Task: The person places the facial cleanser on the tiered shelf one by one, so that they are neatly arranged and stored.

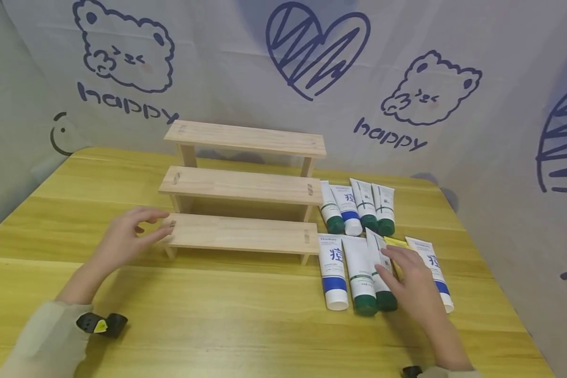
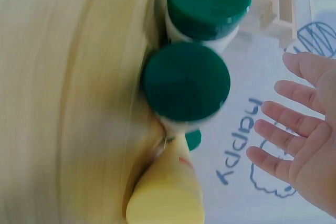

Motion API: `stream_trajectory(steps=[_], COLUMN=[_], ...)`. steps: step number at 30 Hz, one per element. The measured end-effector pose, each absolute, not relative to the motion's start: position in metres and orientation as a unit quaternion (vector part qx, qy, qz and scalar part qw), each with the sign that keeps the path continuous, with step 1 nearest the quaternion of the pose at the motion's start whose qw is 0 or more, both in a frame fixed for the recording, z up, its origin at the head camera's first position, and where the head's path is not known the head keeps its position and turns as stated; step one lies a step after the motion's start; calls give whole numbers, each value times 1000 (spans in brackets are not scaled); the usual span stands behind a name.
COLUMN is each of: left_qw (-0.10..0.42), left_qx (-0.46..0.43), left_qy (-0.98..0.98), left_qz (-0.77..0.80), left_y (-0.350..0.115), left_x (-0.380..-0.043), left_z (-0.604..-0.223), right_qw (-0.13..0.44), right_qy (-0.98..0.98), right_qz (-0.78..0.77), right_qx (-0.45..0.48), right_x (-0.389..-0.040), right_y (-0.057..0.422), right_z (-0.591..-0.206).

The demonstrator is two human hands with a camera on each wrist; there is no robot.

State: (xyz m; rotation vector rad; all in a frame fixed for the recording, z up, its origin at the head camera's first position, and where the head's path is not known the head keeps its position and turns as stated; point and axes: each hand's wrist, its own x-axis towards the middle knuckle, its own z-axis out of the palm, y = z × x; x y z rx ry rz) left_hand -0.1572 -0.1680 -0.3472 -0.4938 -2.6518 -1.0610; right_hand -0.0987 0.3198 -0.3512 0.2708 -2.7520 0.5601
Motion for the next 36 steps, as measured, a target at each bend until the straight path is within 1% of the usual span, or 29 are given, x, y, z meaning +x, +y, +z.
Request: stream_trajectory(steps=[4, 7, 10, 17, 20, 23, 26, 28, 30, 31, 33, 36], left_qw=[102, 87, 69, 13, -1, -14, -28, -36, -43, -48, -55, -68], left_qx=[-165, -157, -148, -126, -120, -115, -112, -112, -114, -115, -117, -116], left_qy=[-904, -902, -902, -895, -891, -886, -881, -879, -878, -879, -879, -878], left_qz=[-380, -393, -400, -428, -438, -449, -459, -462, -462, -461, -459, -459], left_y=[-173, -175, -176, -177, -177, -178, -178, -179, -180, -180, -180, -181], left_x=[-161, -161, -162, -165, -166, -167, -166, -166, -166, -166, -167, -168], left_z=[-351, -353, -355, -351, -350, -349, -348, -347, -348, -348, -349, -349], right_qw=[172, 181, 190, 167, 158, 134, 132, 145, 158, 156, 141, 101], right_qy=[-958, -952, -950, -956, -962, -969, -971, -966, -959, -955, -947, -946], right_qz=[208, 226, 226, 221, 211, 205, 196, 213, 233, 252, 289, 307], right_qx=[96, 104, 103, 94, 65, 42, 35, 29, 17, 3, -13, -41], right_x=[-97, -93, -92, -92, -96, -105, -115, -120, -121, -121, -117, -112], right_y=[334, 339, 347, 366, 387, 422, 461, 482, 496, 500, 501, 502], right_z=[-351, -341, -339, -342, -357, -379, -403, -415, -422, -422, -418, -412])
